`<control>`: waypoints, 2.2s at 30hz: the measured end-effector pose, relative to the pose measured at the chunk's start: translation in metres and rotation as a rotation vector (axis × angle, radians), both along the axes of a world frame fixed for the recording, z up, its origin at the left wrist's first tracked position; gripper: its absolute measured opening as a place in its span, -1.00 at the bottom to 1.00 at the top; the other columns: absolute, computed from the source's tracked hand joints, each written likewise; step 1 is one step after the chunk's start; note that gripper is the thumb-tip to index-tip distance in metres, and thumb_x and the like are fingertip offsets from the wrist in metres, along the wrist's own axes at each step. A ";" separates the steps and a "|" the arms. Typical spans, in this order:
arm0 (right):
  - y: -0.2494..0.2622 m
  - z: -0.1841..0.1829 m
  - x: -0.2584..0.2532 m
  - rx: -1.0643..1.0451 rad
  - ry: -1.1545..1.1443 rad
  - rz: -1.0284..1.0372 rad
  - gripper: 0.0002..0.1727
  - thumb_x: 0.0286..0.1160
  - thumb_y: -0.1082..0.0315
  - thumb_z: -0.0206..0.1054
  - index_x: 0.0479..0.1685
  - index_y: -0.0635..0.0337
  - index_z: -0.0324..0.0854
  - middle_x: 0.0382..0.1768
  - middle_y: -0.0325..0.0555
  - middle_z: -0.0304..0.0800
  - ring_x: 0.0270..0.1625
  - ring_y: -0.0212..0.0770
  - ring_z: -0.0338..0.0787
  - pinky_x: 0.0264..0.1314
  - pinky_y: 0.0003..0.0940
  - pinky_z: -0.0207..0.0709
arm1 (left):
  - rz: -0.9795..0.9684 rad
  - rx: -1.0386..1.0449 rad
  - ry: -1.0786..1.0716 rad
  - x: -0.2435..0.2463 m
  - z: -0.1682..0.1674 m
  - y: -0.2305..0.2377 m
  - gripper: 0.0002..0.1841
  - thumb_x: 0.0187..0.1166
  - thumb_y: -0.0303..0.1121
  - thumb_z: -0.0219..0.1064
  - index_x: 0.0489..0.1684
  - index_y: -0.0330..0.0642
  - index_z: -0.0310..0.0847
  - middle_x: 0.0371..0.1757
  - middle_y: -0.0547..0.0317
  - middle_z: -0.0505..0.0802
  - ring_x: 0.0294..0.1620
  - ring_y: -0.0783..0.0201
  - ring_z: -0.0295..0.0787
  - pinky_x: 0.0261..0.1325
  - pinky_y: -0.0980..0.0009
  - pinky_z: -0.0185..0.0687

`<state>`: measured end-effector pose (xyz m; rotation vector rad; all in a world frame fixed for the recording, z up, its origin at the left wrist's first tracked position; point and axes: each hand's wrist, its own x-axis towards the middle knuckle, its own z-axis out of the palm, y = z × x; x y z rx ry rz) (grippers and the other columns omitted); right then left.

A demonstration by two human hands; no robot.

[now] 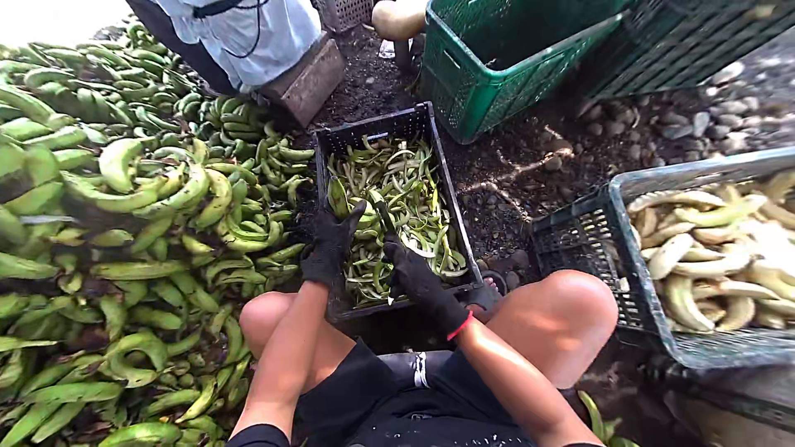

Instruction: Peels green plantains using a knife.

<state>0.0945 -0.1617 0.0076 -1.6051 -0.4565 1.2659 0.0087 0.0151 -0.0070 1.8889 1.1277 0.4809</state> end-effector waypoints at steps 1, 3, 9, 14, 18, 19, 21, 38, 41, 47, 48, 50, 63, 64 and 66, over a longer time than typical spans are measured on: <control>-0.001 0.006 -0.004 0.073 0.002 -0.062 -0.39 0.94 -0.05 -0.22 0.33 0.30 0.53 -0.41 -0.15 0.68 -0.45 -0.32 0.71 -0.29 -0.35 0.70 | -0.010 0.001 0.026 -0.002 -0.001 -0.001 -0.14 0.39 0.27 0.49 0.67 0.13 0.27 0.29 -0.03 0.77 0.20 -0.06 0.76 0.19 -0.22 0.64; -0.001 0.025 -0.011 0.333 -0.058 -0.230 -0.45 0.91 0.04 -0.18 0.33 0.31 0.53 -0.52 -0.22 0.69 -0.50 -0.35 0.70 -0.33 -0.37 0.70 | -0.013 0.003 0.066 -0.005 0.002 -0.005 -0.13 0.38 0.34 0.44 0.68 0.20 0.26 0.31 -0.03 0.76 0.22 -0.11 0.73 0.15 -0.29 0.61; -0.008 -0.029 -0.028 0.001 -0.428 0.203 -0.48 0.78 0.38 -0.03 0.69 0.29 0.29 -0.04 0.26 0.78 -0.12 0.07 0.84 0.05 0.07 0.71 | -0.011 -0.040 -0.085 -0.008 0.013 -0.017 -0.21 0.41 0.21 0.51 0.63 0.13 0.33 0.24 -0.01 0.78 0.12 0.01 0.76 0.09 -0.12 0.69; -0.023 -0.061 -0.042 -0.219 -0.067 0.068 -0.27 0.90 -0.18 -0.34 0.31 0.25 0.55 -0.26 -0.02 0.75 -0.36 -0.16 0.77 -0.24 -0.15 0.73 | -0.091 -0.200 -0.411 -0.008 0.024 0.005 -0.33 0.54 0.11 0.43 0.67 0.27 0.35 0.38 0.21 0.74 0.23 0.22 0.75 0.20 0.09 0.74; -0.004 -0.027 0.001 0.132 -0.210 -0.063 -0.39 0.75 -0.08 0.10 0.58 0.16 0.44 0.23 -0.06 0.75 0.23 -0.33 0.72 0.37 -0.23 0.57 | -0.217 -0.387 -0.628 -0.017 0.016 0.005 -0.34 0.73 0.38 -0.32 0.61 0.38 0.42 -0.03 0.26 0.83 -0.17 0.32 0.77 -0.13 0.26 0.75; 0.001 -0.022 0.011 0.193 -0.245 -0.028 -0.41 0.72 -0.02 0.17 0.61 0.09 0.43 0.22 -0.10 0.76 0.21 -0.34 0.72 0.35 -0.21 0.57 | -0.239 -0.468 -0.700 -0.015 0.016 0.005 -0.31 0.72 0.40 -0.34 0.53 0.33 0.50 -0.14 0.24 0.81 -0.28 0.33 0.75 -0.22 0.31 0.73; 0.012 -0.017 0.028 0.252 -0.447 0.115 -0.32 0.65 -0.16 0.18 0.68 -0.03 0.42 0.17 -0.12 0.81 0.14 -0.27 0.77 0.27 -0.10 0.63 | -0.242 -0.461 -0.701 -0.013 0.020 0.005 -0.32 0.75 0.36 -0.33 0.47 0.25 0.55 -0.03 0.25 0.84 -0.22 0.36 0.77 -0.20 0.33 0.75; 0.065 -0.001 0.058 -0.188 -0.735 -0.128 -0.37 0.60 -0.38 0.07 0.40 -0.25 0.67 0.19 0.17 0.80 0.31 0.30 0.72 0.15 0.50 0.52 | -0.199 -0.545 -0.416 -0.010 0.023 -0.012 -0.42 0.78 0.29 -0.24 0.37 0.21 0.54 -0.16 0.20 0.79 -0.34 0.30 0.71 -0.33 0.25 0.69; 0.064 0.006 0.090 -0.179 -0.632 -0.144 -0.34 0.76 -0.31 -0.10 0.46 -0.11 0.64 0.25 0.05 0.81 0.39 0.13 0.72 0.40 0.38 0.46 | -0.231 -0.603 -0.380 -0.017 0.016 -0.012 -0.32 0.73 0.38 -0.33 0.32 0.18 0.55 -0.26 0.15 0.80 -0.38 0.26 0.74 -0.34 0.24 0.72; 0.031 0.018 0.050 -0.023 -0.852 0.113 -0.31 0.68 -0.41 -0.10 0.27 -0.16 0.73 -0.07 0.04 0.85 0.06 0.16 0.81 0.04 0.39 0.57 | -0.173 -0.441 -0.646 -0.016 0.020 0.006 -0.34 0.72 0.39 -0.29 0.55 0.34 0.46 0.11 0.30 0.83 -0.08 0.36 0.79 -0.09 0.32 0.76; 0.026 0.015 0.040 -0.048 -0.884 0.146 -0.35 0.67 -0.40 -0.05 0.29 -0.20 0.72 -0.07 0.06 0.84 0.06 0.19 0.79 0.02 0.38 0.56 | -0.137 -0.389 -0.647 -0.015 0.018 0.006 -0.34 0.71 0.40 -0.27 0.59 0.35 0.42 0.11 0.31 0.82 -0.09 0.37 0.77 -0.08 0.32 0.75; 0.017 0.012 0.028 -0.131 -0.878 0.233 -0.35 0.60 -0.40 0.00 0.48 -0.34 0.64 0.14 0.14 0.76 0.27 0.29 0.68 0.16 0.40 0.50 | -0.058 -0.349 -0.621 -0.014 0.014 0.009 -0.32 0.69 0.43 -0.24 0.62 0.35 0.35 -0.03 0.22 0.83 -0.21 0.28 0.78 -0.18 0.23 0.76; 0.045 0.029 0.054 -0.042 -0.860 -0.117 -0.40 0.77 -0.24 0.02 0.45 -0.02 0.60 0.21 0.27 0.73 0.30 0.37 0.69 0.14 0.49 0.50 | -0.172 -0.421 -0.575 -0.009 0.011 -0.010 -0.36 0.73 0.36 -0.23 0.50 0.22 0.45 -0.07 0.18 0.86 -0.23 0.29 0.80 -0.21 0.25 0.76; 0.038 0.026 0.042 -0.032 -0.873 -0.098 -0.39 0.75 -0.27 0.03 0.48 -0.10 0.59 0.20 0.27 0.72 0.27 0.38 0.68 0.09 0.49 0.51 | -0.082 -0.312 -0.635 -0.005 0.014 -0.006 -0.41 0.79 0.26 -0.23 0.58 0.18 0.36 0.08 0.25 0.81 -0.07 0.37 0.78 -0.01 0.27 0.78; 0.030 0.014 0.017 -0.077 -0.920 -0.039 -0.41 0.69 -0.32 0.05 0.45 -0.22 0.61 0.12 0.20 0.75 0.22 0.33 0.70 0.06 0.43 0.54 | 0.075 -0.112 -0.703 0.002 0.017 0.001 -0.42 0.86 0.08 -0.17 0.80 0.10 0.06 0.50 0.23 0.59 0.35 0.39 0.59 0.40 0.23 0.58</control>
